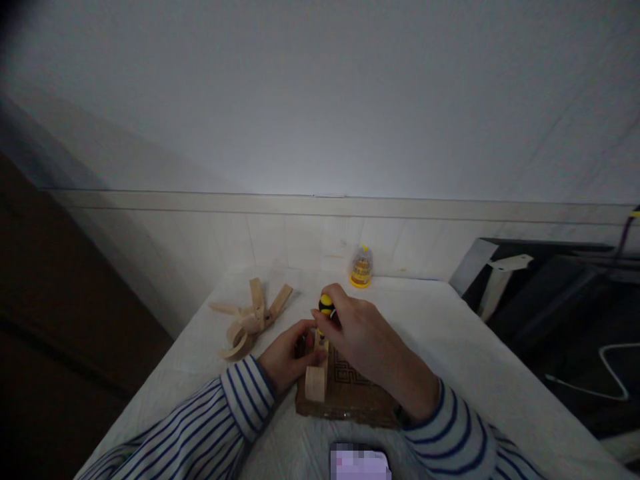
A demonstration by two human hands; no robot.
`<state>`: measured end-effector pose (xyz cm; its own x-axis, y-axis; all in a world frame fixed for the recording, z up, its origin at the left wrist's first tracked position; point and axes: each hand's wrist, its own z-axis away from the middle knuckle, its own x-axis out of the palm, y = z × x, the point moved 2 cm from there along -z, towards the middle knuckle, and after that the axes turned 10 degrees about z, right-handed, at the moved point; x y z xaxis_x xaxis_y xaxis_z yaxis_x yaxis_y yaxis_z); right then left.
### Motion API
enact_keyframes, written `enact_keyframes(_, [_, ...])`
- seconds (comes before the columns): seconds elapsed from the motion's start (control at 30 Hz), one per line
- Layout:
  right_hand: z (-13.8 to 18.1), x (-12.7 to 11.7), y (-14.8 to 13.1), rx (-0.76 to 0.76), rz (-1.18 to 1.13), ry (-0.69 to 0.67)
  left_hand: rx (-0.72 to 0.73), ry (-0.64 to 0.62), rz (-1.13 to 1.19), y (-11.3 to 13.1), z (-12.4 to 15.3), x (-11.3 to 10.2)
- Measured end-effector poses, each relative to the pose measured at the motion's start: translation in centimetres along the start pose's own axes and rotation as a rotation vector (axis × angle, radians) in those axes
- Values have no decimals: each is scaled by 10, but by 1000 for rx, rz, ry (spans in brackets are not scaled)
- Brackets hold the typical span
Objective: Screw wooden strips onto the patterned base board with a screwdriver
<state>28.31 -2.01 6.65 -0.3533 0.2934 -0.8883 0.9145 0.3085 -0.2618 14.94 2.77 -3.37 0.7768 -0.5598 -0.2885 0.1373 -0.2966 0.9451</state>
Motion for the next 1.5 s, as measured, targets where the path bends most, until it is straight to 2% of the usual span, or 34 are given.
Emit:
enact_keyframes(0.17, [1,0,-2,0,-54,-23,20,5,-21,1,0,-1])
enact_keyframes(0.33, [3,-4,-5,-148,-136,-113,64,10,-29,-3,0,-1])
enact_keyframes(0.5, [7,-8,1,-142,-82,-168,39,-1,8,-5,-1,0])
enact_keyframes(0.63, [6,-7,6,-136,-65,-134,5,-1,53,-8,0,1])
enact_keyframes(1.07, [3,-3,4,-88,4,-49,27,1,23,-9,-1,2])
enact_keyframes(1.5, [2,-1,0,-76,-37,-62,19,27,-5,-6,0,2])
